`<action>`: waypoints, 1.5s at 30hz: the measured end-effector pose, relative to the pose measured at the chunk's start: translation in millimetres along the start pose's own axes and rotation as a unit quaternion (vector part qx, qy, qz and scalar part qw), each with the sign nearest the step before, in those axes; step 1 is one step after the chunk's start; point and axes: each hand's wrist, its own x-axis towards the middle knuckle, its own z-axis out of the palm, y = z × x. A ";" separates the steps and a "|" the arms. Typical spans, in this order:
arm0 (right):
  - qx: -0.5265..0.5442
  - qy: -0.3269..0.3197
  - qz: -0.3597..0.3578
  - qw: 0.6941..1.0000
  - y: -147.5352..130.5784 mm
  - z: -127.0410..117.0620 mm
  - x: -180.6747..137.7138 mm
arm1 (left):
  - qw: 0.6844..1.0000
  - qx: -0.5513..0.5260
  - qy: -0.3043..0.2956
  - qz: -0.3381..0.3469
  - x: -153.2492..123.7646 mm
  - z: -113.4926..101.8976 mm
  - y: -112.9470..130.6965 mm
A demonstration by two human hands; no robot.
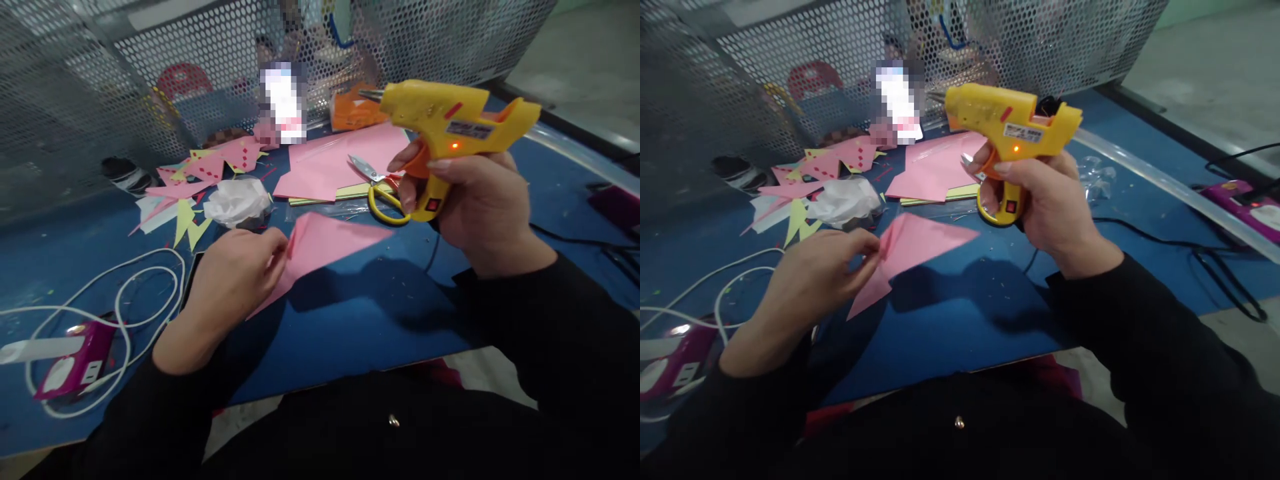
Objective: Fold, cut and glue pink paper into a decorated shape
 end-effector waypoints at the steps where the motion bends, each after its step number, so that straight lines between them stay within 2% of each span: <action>1: -0.001 -0.002 0.006 1.000 0.0 -1.1 -0.6 | 0.999 -0.014 -0.031 0.024 -0.1 2.1 0.6; 4: -0.015 -0.025 0.055 0.998 12.2 -2.7 -6.8 | 0.987 -0.115 -0.106 0.032 1.6 16.5 6.1; 6: -0.053 -0.050 0.096 0.993 26.1 -1.6 -14.8 | 0.973 -0.198 -0.115 -0.003 3.1 29.9 10.2; 8: -0.122 -0.091 0.123 0.981 39.0 0.7 -24.1 | 0.959 -0.263 -0.098 -0.045 3.8 43.0 13.3; 11: -0.237 -0.157 0.079 0.955 49.0 4.0 -35.5 | 0.945 -0.308 -0.060 -0.094 3.1 56.8 15.9; 14: -0.324 -0.194 0.022 0.925 48.6 6.1 -40.7 | 0.934 -0.330 -0.036 -0.128 1.8 62.1 16.6; 19: -0.392 -0.285 -0.034 0.874 48.6 7.9 -43.4 | 0.912 -0.375 -0.035 -0.161 2.2 61.9 15.6; 21: -0.392 -0.286 -0.040 0.873 51.0 7.6 -45.2 | 0.908 -0.382 -0.040 -0.168 2.9 62.0 14.8; 25: -0.408 -0.255 0.003 0.877 52.4 5.4 -50.2 | 0.896 -0.406 -0.039 -0.175 3.7 63.2 13.6; 31: -0.429 -0.267 -0.019 0.863 47.1 4.9 -54.2 | 0.883 -0.426 -0.028 -0.193 4.1 62.6 14.1; 37: -0.434 -0.270 -0.001 0.859 46.7 4.4 -53.0 | 0.880 -0.428 -0.027 -0.202 5.2 61.4 14.8; 45: -0.428 -0.282 -0.016 0.858 48.8 3.9 -52.6 | 0.876 -0.438 -0.019 -0.203 3.7 62.6 14.7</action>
